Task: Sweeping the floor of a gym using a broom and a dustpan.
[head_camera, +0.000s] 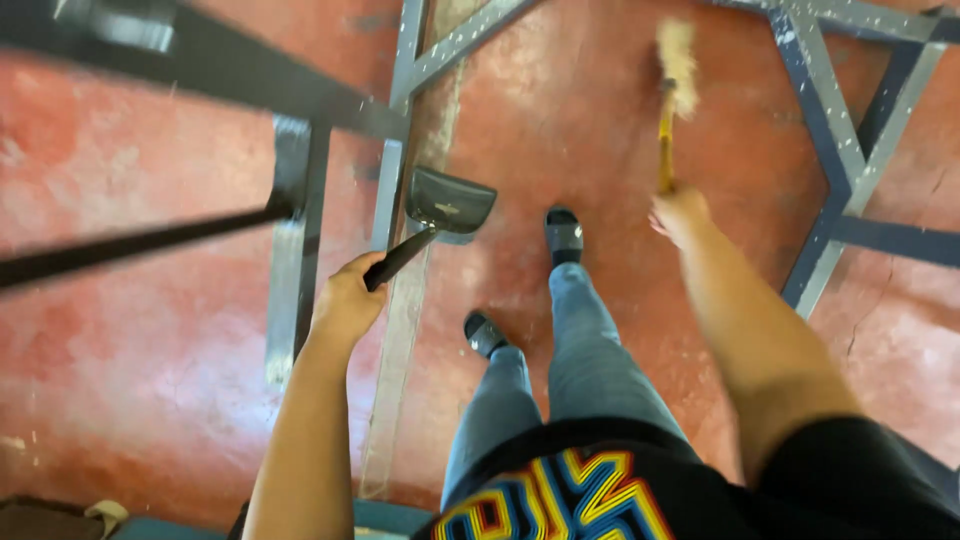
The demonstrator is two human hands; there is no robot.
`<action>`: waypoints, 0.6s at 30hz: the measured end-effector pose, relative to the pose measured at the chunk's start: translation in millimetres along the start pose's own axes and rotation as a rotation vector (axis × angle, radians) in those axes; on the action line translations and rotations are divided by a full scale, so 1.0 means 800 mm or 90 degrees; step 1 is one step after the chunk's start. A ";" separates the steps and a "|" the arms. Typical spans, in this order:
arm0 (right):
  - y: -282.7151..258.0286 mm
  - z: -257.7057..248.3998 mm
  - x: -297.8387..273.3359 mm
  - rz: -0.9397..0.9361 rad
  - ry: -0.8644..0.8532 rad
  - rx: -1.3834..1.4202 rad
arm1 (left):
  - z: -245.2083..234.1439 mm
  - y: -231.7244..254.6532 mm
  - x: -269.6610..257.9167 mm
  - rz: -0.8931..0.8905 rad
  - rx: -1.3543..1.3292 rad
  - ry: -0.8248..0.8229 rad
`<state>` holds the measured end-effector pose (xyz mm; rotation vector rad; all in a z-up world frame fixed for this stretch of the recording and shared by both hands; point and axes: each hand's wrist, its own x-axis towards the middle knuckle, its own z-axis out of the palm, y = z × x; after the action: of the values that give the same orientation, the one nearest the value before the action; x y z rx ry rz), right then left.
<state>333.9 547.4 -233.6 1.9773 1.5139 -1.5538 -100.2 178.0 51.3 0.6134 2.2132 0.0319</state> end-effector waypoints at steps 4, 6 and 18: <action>-0.042 0.107 0.234 -0.013 0.000 -0.536 | 0.018 0.046 0.079 -0.030 0.011 0.021; -0.110 0.171 0.175 -0.037 -0.066 -0.701 | 0.010 0.092 0.092 -0.013 0.036 0.011; -0.223 -0.085 -0.244 -0.158 -0.262 -0.544 | 0.018 0.139 0.145 -0.017 0.023 0.044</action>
<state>248.7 561.3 25.0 0.9688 1.8376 -1.0068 -106.3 324.4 -16.9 0.6117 2.2922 -0.0011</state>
